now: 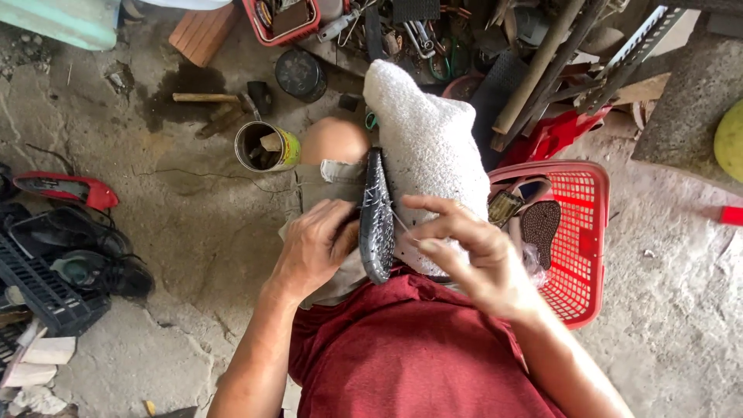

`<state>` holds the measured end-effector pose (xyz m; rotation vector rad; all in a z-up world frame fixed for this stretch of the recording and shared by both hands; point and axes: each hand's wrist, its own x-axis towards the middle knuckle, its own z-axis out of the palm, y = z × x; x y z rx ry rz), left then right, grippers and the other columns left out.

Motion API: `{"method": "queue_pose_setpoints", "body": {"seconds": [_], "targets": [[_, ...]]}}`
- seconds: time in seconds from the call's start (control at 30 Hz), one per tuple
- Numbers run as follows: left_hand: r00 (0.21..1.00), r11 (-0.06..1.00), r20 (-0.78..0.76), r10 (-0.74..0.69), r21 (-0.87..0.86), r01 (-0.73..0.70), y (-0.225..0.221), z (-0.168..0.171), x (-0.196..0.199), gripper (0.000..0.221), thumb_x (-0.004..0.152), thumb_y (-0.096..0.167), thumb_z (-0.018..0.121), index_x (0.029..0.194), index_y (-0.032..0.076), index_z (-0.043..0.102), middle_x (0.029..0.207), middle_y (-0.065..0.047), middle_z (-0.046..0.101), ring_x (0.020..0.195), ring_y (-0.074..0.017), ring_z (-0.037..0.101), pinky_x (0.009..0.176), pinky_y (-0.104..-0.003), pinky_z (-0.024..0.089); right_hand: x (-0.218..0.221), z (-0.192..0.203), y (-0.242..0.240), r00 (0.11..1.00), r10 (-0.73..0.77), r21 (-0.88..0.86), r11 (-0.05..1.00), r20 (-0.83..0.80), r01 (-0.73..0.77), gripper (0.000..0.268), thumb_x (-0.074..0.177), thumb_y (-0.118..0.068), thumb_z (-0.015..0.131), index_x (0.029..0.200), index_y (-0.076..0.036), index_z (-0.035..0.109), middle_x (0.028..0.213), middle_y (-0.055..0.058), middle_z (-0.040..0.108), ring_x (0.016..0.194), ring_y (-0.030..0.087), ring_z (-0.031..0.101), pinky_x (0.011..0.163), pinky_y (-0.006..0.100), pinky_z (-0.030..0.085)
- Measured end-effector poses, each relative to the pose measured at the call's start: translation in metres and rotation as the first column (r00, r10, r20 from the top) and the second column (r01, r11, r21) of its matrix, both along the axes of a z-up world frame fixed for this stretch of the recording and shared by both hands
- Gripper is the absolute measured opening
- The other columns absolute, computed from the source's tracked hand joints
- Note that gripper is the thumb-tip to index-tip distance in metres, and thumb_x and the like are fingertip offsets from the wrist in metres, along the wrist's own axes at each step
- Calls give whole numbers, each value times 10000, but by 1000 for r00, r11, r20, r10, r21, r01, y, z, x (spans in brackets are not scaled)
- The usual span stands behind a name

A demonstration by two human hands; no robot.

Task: Hand-sewing a sandal strap to the sole using a needle and thread in a workshop.

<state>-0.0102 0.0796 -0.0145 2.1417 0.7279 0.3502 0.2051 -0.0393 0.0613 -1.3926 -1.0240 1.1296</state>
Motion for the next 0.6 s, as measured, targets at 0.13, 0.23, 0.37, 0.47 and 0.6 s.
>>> {"method": "queue_pose_setpoints", "body": {"seconds": [0.13, 0.23, 0.37, 0.47, 0.6], "targets": [[1000, 1000, 13, 11, 9, -11, 0, 3, 4, 203, 1037, 223, 610, 872, 106, 593, 731, -109, 580, 720, -377, 652, 627, -429, 535, -1, -23, -2, 999, -13, -51, 999, -52, 11, 169, 967, -95, 637, 1038, -20, 771, 898, 179, 781, 864, 279, 793, 790, 430, 657], [1000, 1000, 6, 18, 13, -18, 0, 9, 6, 242, 1050, 247, 594, 857, 103, 570, 719, -103, 566, 705, -362, 648, 628, -415, 531, -4, -40, 12, 940, -11, -93, 995, 340, 45, 207, 952, -11, 652, 1140, -8, 737, 966, 195, 780, 901, 329, 789, 774, 435, 624], [1000, 1000, -25, 7, 15, -7, 0, 20, 8, 281, 1055, 294, 583, 847, 109, 547, 723, -116, 560, 745, -375, 657, 639, -436, 536, -11, -41, 15, 834, 131, -138, 988, 536, -67, 254, 943, -31, 655, 1187, -70, 713, 928, 145, 788, 861, 299, 790, 763, 421, 635], [999, 1000, -48, 15, 1, -15, 1, 20, 7, 321, 1061, 338, 570, 836, 112, 533, 719, -128, 559, 755, -390, 661, 646, -450, 545, -12, -21, 15, 836, 173, -161, 982, 521, -103, 350, 931, -14, 650, 1280, -37, 646, 888, 168, 793, 821, 334, 794, 742, 468, 635], [984, 997, -163, 70, 32, -66, -8, 16, 3, 386, 1040, 420, 587, 815, 110, 534, 685, -146, 564, 718, -398, 665, 601, -491, 534, -13, -19, 11, 850, 98, -74, 995, 518, -70, 558, 928, -5, 649, 1469, -59, 528, 904, 158, 791, 839, 355, 782, 725, 501, 623]]}}
